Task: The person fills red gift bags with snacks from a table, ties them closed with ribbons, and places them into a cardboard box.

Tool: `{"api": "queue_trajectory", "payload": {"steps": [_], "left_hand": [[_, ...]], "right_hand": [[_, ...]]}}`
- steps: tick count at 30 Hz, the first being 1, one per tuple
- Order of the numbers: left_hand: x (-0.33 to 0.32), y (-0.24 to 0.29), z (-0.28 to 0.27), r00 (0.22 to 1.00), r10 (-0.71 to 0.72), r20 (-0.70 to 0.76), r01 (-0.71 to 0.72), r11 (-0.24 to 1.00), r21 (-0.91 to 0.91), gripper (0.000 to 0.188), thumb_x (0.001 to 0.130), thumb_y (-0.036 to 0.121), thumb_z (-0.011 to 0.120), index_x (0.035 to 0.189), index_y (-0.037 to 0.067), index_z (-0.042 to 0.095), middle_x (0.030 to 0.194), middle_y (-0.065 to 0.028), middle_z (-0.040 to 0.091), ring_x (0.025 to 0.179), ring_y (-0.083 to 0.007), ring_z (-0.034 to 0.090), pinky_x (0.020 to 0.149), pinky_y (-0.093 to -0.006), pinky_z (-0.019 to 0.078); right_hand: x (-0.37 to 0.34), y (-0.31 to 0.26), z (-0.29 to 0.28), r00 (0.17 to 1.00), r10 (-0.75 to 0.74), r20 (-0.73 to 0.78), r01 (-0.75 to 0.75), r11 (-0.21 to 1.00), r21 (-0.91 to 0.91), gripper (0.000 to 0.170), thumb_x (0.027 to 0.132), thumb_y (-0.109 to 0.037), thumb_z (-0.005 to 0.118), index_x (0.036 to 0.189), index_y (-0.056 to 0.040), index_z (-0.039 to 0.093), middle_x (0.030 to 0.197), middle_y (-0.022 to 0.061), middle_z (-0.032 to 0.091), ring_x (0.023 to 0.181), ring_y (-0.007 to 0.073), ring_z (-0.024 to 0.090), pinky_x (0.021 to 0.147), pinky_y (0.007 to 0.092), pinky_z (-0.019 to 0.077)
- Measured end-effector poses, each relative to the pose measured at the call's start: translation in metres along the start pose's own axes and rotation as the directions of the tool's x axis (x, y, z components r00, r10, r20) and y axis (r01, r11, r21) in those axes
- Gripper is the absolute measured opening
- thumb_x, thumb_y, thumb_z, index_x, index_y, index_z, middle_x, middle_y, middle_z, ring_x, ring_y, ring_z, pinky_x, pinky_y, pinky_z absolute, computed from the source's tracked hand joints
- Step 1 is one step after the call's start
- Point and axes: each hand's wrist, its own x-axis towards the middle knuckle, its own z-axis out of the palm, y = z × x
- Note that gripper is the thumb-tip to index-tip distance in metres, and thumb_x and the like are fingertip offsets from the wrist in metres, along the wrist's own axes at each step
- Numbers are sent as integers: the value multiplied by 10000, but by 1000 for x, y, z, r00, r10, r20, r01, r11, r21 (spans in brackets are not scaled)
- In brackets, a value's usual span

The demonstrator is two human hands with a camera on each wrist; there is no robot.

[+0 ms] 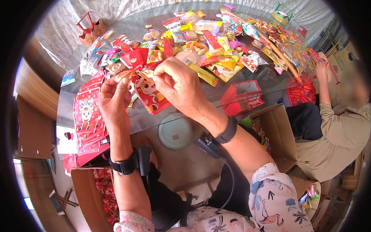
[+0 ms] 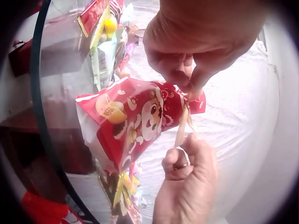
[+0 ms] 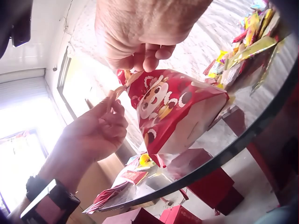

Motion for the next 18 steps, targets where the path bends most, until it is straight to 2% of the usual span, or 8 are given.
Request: {"api": "queue_trajectory", "payload": {"steps": [1, 4, 7, 10, 13, 16, 18], "left_hand": [[0, -1, -1, 999, -20, 35, 20, 1000, -16, 155, 919, 144, 690, 1013, 37, 630, 758, 13, 631, 538, -9, 436, 451, -166, 275], [-2, 5, 5, 977, -210, 42, 213, 971, -110, 179, 900, 116, 705, 1041, 21, 650, 778, 16, 643, 542, -6, 434, 452, -166, 274], [1, -1, -9, 935, -298, 193, 314, 948, -52, 175, 889, 104, 713, 1036, 19, 668, 789, 17, 651, 540, -2, 430, 455, -165, 271], [0, -3, -10, 929, -304, 211, 322, 945, -60, 139, 887, 93, 709, 1003, 22, 678, 778, 24, 646, 530, 0, 422, 451, -166, 263], [-1, -4, -7, 977, -168, 131, 165, 986, 34, 141, 853, 98, 738, 955, 23, 676, 710, 5, 637, 527, -19, 469, 463, -178, 330], [-1, -1, -9, 979, -158, 128, 150, 986, 75, 119, 864, 79, 715, 954, 15, 671, 730, -15, 658, 538, -32, 516, 460, -186, 354], [0, 0, -10, 969, -184, 164, 180, 983, 34, 123, 876, 70, 701, 971, 4, 659, 757, -33, 674, 572, -58, 573, 481, -192, 401]], "right_hand": [[0, 0, 0, 1000, -1, 1, 1, 1000, 0, 124, 817, 21, 665, 832, -38, 557, 759, 40, 520, 607, 132, 506, 548, 275, 417], [-2, 3, -1, 1000, -7, 21, 7, 1000, -26, 93, 834, 24, 658, 854, -37, 591, 788, 23, 567, 651, 99, 546, 547, 249, 430], [-3, 4, 0, 999, -11, 36, 13, 999, -43, 82, 841, 30, 652, 865, -33, 605, 804, 17, 590, 674, 87, 568, 551, 235, 441], [-2, 3, 3, 999, -30, 12, 30, 999, -24, 106, 825, 25, 664, 844, -36, 579, 775, 31, 542, 627, 115, 528, 548, 262, 428], [0, 2, 3, 999, -32, -16, 32, 999, 7, 122, 816, 24, 670, 830, -37, 566, 764, 38, 520, 609, 130, 513, 549, 272, 424], [1, 3, 0, 999, -36, -13, 36, 999, 3, 122, 818, 25, 670, 833, -36, 566, 771, 39, 528, 623, 127, 525, 557, 266, 432], [0, 4, 0, 1000, -20, -7, 20, 1000, 11, 127, 821, 19, 677, 855, -37, 569, 786, 40, 546, 629, 121, 531, 560, 262, 438]]}}
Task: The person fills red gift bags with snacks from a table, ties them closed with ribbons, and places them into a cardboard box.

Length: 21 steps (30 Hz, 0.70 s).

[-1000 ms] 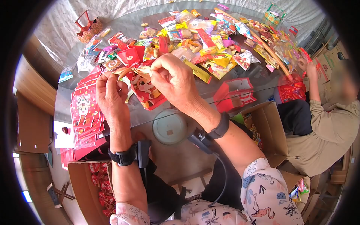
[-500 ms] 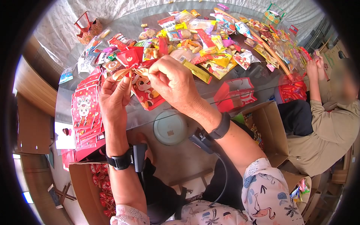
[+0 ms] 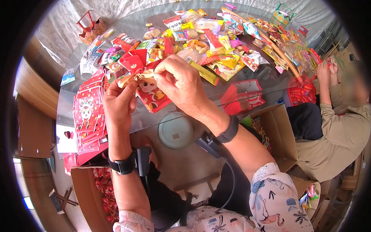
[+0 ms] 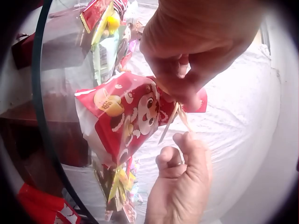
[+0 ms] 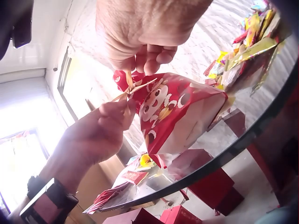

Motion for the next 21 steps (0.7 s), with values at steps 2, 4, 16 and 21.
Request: {"api": "queue_trajectory", "payload": {"steps": [2, 4, 16, 21], "left_hand": [[1, -1, 2, 1000, -14, -4, 13, 997, -71, 132, 891, 71, 689, 990, -6, 647, 780, -48, 686, 608, -86, 621, 510, -203, 447], [2, -3, 11, 999, -18, -50, 10, 986, -169, 148, 909, 83, 677, 1010, -16, 633, 799, -61, 694, 647, -116, 659, 546, -217, 492], [0, -11, 10, 989, 138, -45, -136, 990, 43, 181, 914, 156, 698, 1028, 16, 689, 746, 2, 649, 596, -60, 538, 544, -195, 394], [1, -11, 11, 992, 109, -61, -106, 993, 57, 152, 905, 142, 705, 1006, 29, 708, 746, 21, 640, 565, -41, 467, 524, -191, 338]], "right_hand": [[-2, 0, 2, 999, 38, 3, -38, 999, 32, 142, 823, 7, 690, 893, -37, 574, 811, 42, 573, 627, 112, 535, 561, 259, 444], [-2, 0, 2, 997, 82, -14, -81, 994, 71, 172, 827, -11, 703, 943, -38, 579, 847, 43, 597, 620, 105, 534, 557, 256, 448], [-1, 5, 9, 999, 38, 30, -32, 985, -170, 191, 807, -76, 735, 953, -69, 613, 897, 74, 603, 757, 260, 641, 630, 368, 501], [-1, 13, 13, 1000, 25, 14, -23, 988, -151, 120, 815, -46, 713, 891, -59, 620, 878, 77, 595, 756, 258, 645, 621, 368, 496]]}}
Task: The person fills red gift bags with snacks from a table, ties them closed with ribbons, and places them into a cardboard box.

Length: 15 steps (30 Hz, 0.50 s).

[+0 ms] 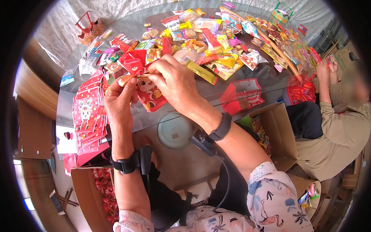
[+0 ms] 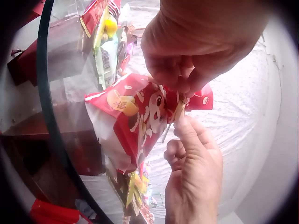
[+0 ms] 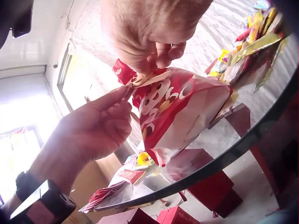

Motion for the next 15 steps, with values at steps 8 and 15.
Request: {"api": "queue_trajectory", "payload": {"steps": [8, 15], "left_hand": [[-1, 4, 5, 997, 30, -67, -27, 998, 50, 161, 878, 152, 747, 957, 14, 718, 704, 42, 620, 578, -9, 455, 518, -188, 350], [0, 4, 8, 995, 54, -85, -52, 998, 24, 173, 910, 185, 718, 924, 12, 704, 690, 57, 602, 604, -1, 457, 540, -171, 338]], "right_hand": [[1, -7, 0, 999, -27, -21, 27, 1000, 11, 106, 843, -3, 652, 891, -53, 571, 845, 90, 587, 734, 289, 633, 614, 383, 492], [1, -11, 1, 1000, -21, 2, 21, 998, 51, 159, 801, 33, 647, 879, -52, 537, 801, 99, 553, 680, 269, 607, 590, 370, 474]]}}
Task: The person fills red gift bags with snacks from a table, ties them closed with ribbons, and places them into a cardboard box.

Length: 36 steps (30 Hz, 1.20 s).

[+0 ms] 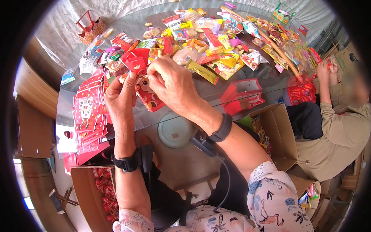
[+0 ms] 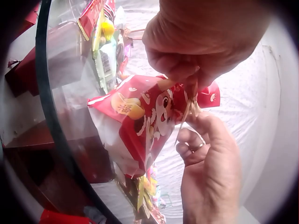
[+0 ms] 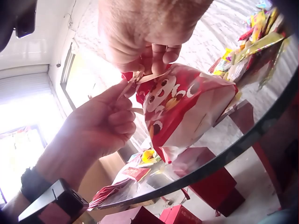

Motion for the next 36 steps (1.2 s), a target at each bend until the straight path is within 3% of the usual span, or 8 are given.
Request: {"api": "queue_trajectory", "payload": {"steps": [9, 18, 28, 31, 36], "left_hand": [[1, -4, 0, 999, 35, -8, -34, 998, 51, 210, 951, 191, 664, 863, 0, 665, 675, 53, 585, 604, -4, 460, 537, -179, 344], [2, -7, -1, 997, 71, -4, -71, 996, 54, 199, 955, 181, 655, 876, -2, 646, 666, 45, 580, 579, -8, 456, 515, -182, 336], [2, -9, -3, 997, 77, -6, -76, 992, 97, 191, 950, 188, 662, 894, 5, 660, 648, 38, 572, 574, -9, 451, 502, -188, 336], [4, -15, -4, 994, 110, 2, -110, 988, 108, 143, 957, 175, 645, 951, 34, 662, 629, 35, 570, 472, -20, 428, 426, -184, 297], [1, -7, -5, 995, 102, -6, -101, 994, 40, 173, 943, 186, 667, 996, 22, 651, 709, 28, 602, 535, -13, 462, 461, -177, 339]], "right_hand": [[1, -1, -2, 1000, 5, -27, -4, 1000, 29, 182, 773, 64, 628, 841, -41, 496, 750, 75, 497, 603, 204, 533, 559, 325, 446], [0, 0, -4, 998, 64, -23, -61, 992, 111, 140, 801, 29, 624, 841, -15, 497, 767, 117, 557, 694, 266, 600, 621, 361, 488], [-1, -4, -5, 995, 93, -38, -84, 980, 183, 141, 830, 3, 651, 839, -12, 512, 763, 88, 553, 673, 186, 591, 599, 314, 472], [-2, -4, -6, 994, 100, -36, -92, 979, 180, 135, 824, 9, 650, 840, -16, 519, 762, 81, 552, 671, 171, 585, 595, 297, 461], [0, -6, -11, 1000, 28, -1, -27, 986, 167, 112, 815, 22, 627, 850, -19, 529, 771, 72, 551, 656, 154, 564, 598, 286, 452]]}}
